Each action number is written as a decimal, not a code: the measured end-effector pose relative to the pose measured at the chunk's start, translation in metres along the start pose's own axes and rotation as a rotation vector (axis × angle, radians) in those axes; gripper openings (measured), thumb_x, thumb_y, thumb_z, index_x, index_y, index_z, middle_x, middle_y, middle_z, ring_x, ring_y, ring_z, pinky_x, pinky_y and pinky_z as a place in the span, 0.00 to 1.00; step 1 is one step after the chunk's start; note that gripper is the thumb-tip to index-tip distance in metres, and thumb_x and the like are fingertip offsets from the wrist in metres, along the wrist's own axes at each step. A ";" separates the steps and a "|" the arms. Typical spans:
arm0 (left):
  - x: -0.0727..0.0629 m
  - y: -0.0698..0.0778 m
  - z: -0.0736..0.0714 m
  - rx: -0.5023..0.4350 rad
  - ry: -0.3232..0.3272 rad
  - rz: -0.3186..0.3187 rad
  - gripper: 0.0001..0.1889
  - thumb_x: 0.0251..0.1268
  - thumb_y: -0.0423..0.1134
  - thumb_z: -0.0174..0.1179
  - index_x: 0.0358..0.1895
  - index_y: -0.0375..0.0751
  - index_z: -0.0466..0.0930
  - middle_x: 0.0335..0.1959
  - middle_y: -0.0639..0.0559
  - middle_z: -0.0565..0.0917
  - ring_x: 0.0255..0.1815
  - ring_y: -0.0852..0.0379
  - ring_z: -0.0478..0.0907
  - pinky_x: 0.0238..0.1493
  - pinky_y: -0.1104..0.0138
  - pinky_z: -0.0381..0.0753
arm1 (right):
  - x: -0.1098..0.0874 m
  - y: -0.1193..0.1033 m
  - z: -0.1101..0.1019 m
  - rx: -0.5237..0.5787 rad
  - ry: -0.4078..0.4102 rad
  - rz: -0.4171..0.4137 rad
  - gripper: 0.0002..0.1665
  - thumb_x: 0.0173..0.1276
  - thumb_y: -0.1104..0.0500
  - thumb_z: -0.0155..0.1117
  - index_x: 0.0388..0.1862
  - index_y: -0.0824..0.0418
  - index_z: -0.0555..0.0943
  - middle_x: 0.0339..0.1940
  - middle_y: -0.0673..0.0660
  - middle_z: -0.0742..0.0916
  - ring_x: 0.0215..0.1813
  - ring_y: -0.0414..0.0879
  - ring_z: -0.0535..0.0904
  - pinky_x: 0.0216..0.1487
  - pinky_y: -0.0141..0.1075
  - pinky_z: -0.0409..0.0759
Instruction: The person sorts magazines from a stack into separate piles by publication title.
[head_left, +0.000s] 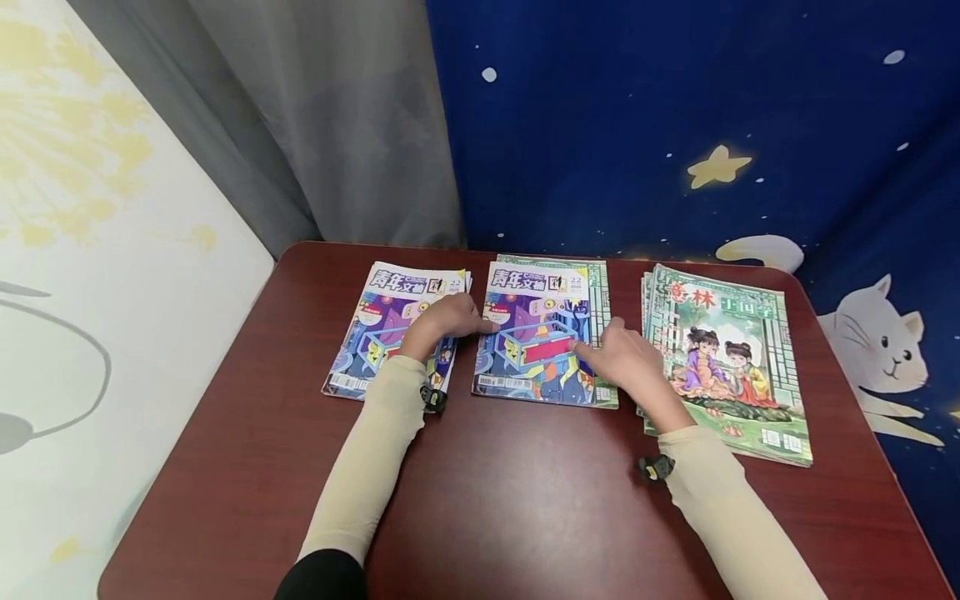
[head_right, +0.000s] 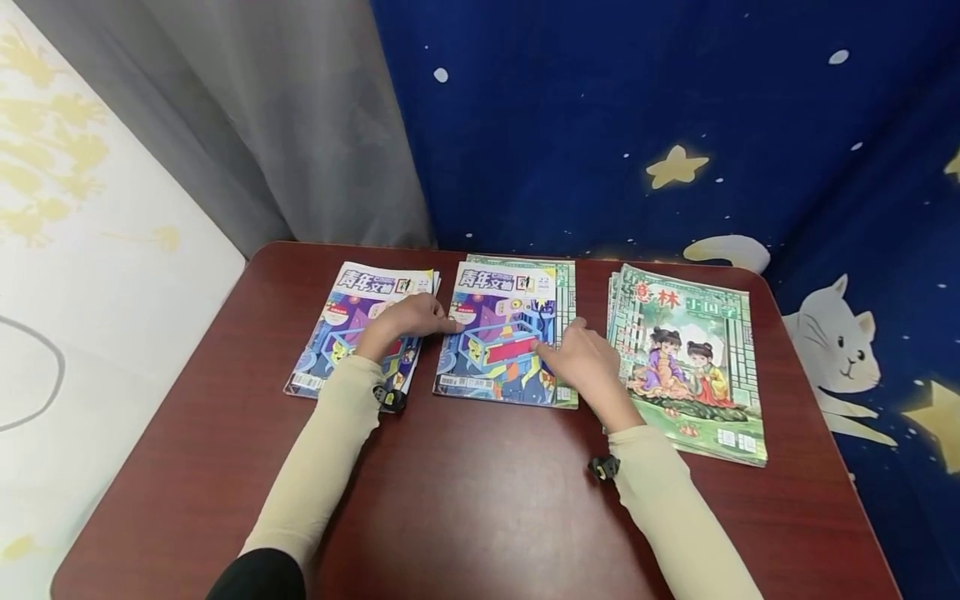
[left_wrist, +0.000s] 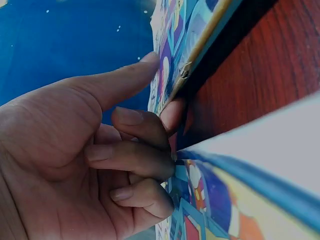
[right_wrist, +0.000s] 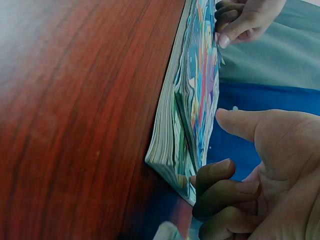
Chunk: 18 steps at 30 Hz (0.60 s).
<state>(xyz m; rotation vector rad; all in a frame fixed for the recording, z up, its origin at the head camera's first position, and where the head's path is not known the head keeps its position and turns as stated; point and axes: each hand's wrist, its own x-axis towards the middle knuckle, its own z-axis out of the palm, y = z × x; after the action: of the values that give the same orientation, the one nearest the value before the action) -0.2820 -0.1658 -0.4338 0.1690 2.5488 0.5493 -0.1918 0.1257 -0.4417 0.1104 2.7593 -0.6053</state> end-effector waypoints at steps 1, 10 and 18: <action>0.000 -0.001 0.001 0.006 0.000 0.001 0.27 0.70 0.59 0.67 0.18 0.46 0.73 0.16 0.55 0.67 0.23 0.56 0.68 0.28 0.64 0.68 | 0.001 -0.002 0.001 -0.008 -0.006 0.004 0.54 0.72 0.27 0.60 0.66 0.76 0.68 0.32 0.62 0.84 0.31 0.55 0.81 0.26 0.43 0.73; -0.007 -0.009 0.005 0.017 0.054 0.082 0.22 0.69 0.55 0.70 0.27 0.47 0.71 0.21 0.54 0.75 0.23 0.56 0.75 0.32 0.62 0.68 | 0.009 -0.017 0.011 0.005 -0.017 0.023 0.41 0.70 0.32 0.66 0.52 0.71 0.77 0.30 0.61 0.83 0.30 0.54 0.80 0.27 0.42 0.72; -0.014 -0.008 0.015 -0.114 0.120 0.154 0.14 0.73 0.49 0.68 0.39 0.45 0.74 0.24 0.49 0.85 0.27 0.54 0.87 0.40 0.60 0.72 | 0.011 -0.007 0.011 0.051 -0.005 0.018 0.33 0.69 0.33 0.68 0.36 0.65 0.79 0.23 0.57 0.80 0.26 0.52 0.78 0.25 0.41 0.69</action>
<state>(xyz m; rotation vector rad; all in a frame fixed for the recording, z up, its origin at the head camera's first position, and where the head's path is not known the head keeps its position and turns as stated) -0.2629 -0.1708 -0.4420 0.3011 2.6262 0.7833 -0.1995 0.1146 -0.4520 0.1453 2.7359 -0.6698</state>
